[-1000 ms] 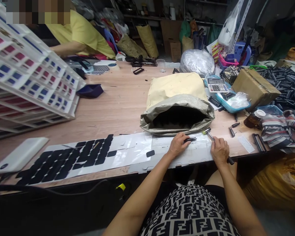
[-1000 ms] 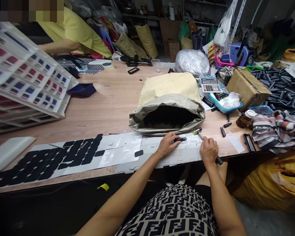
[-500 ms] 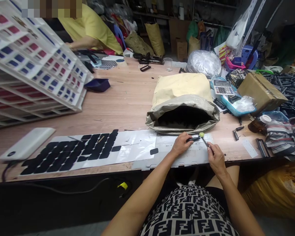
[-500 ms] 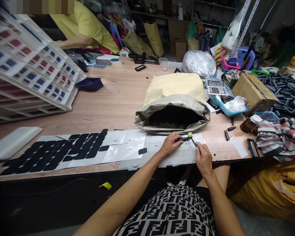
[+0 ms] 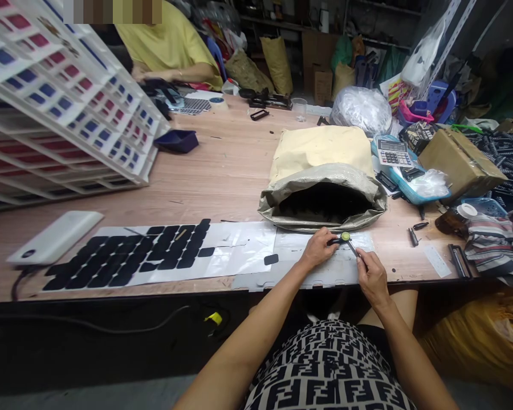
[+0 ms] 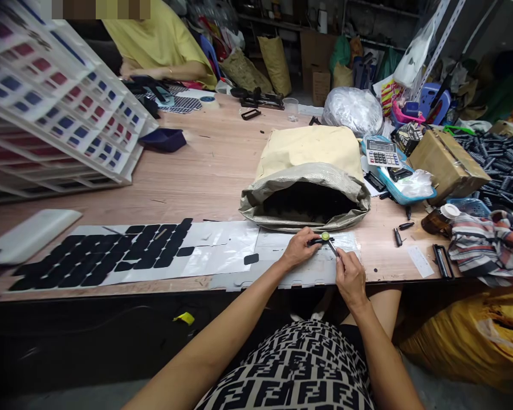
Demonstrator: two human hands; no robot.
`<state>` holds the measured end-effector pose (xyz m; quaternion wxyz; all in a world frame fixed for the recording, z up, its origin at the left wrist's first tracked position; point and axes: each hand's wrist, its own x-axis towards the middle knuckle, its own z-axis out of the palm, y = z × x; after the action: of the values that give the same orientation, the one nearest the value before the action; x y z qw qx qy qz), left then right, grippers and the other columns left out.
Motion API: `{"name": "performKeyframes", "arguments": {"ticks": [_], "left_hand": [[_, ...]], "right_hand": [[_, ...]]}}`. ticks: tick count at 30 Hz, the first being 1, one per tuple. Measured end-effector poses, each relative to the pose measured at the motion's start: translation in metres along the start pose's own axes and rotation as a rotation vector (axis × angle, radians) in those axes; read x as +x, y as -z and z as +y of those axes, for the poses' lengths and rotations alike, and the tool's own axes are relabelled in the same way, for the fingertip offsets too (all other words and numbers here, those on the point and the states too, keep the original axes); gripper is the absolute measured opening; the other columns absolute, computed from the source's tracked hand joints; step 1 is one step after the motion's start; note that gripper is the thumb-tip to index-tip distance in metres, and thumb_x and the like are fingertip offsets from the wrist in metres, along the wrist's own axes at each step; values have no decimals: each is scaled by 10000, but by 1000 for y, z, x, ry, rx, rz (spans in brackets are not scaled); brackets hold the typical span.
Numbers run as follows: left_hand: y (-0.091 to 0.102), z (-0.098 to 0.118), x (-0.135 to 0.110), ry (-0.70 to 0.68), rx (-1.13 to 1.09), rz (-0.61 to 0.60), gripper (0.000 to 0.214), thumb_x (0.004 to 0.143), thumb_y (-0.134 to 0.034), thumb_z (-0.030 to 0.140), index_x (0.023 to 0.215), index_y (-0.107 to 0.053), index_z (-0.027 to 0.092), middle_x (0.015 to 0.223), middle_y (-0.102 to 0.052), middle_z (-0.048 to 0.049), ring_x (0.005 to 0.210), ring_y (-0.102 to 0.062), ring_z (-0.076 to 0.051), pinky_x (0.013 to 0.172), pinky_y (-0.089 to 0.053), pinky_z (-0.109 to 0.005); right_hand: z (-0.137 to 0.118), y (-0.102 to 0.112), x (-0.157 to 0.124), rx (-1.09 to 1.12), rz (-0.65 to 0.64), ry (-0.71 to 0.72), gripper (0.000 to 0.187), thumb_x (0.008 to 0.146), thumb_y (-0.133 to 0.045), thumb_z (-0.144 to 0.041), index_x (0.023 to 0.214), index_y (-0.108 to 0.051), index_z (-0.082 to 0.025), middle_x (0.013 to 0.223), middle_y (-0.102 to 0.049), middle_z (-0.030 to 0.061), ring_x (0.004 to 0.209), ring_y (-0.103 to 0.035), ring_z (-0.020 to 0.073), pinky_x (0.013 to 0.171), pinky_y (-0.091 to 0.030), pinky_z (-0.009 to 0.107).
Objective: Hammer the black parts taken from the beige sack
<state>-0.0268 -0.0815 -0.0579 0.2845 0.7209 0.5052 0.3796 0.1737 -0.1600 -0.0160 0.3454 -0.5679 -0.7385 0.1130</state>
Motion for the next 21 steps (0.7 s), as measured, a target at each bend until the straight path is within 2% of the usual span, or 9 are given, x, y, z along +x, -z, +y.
{"name": "performKeyframes", "arguments": {"ticks": [6,9,11,16,21], "left_hand": [[2,3,1,7,3,-18,61,809,-706,170,854,-727,204,811,-544,-1,789,-541,-150,713,-443,-270],[1,1,2,18,-32,-6,155,802,-721,179,954,-740,207,853,-568,-1,781,-547,-143,717,-450,-270],[0,-1,2,37,-41,-5,192,802,-723,188,993,-741,207,885,-581,-5,778,-551,-141,719,-457,-272],[-2,-4,2,60,-43,-33,166,818,-697,200,977,-744,212,903,-593,-12,821,-571,-160,735,-462,-285],[5,-2,3,5,-45,-71,148,852,-672,250,975,-745,213,891,-610,-20,879,-577,-187,803,-461,-319]], "right_hand": [[-6,-8,0,34,-49,14,332,1002,-451,-247,1242,-676,-205,1008,-699,83,946,-674,198,878,-534,309],[2,-6,3,24,-30,-18,321,995,-466,-253,1226,-683,-208,1024,-701,80,968,-668,204,893,-521,318],[13,0,6,-20,34,-31,320,993,-466,-251,1220,-686,-205,1036,-700,83,993,-656,212,903,-507,326],[50,15,13,-367,207,-79,302,971,-489,-220,1170,-713,-184,950,-680,91,926,-594,236,817,-457,337],[68,16,13,-687,213,-163,288,943,-517,-186,1160,-707,-179,903,-622,90,848,-511,231,709,-353,337]]}}
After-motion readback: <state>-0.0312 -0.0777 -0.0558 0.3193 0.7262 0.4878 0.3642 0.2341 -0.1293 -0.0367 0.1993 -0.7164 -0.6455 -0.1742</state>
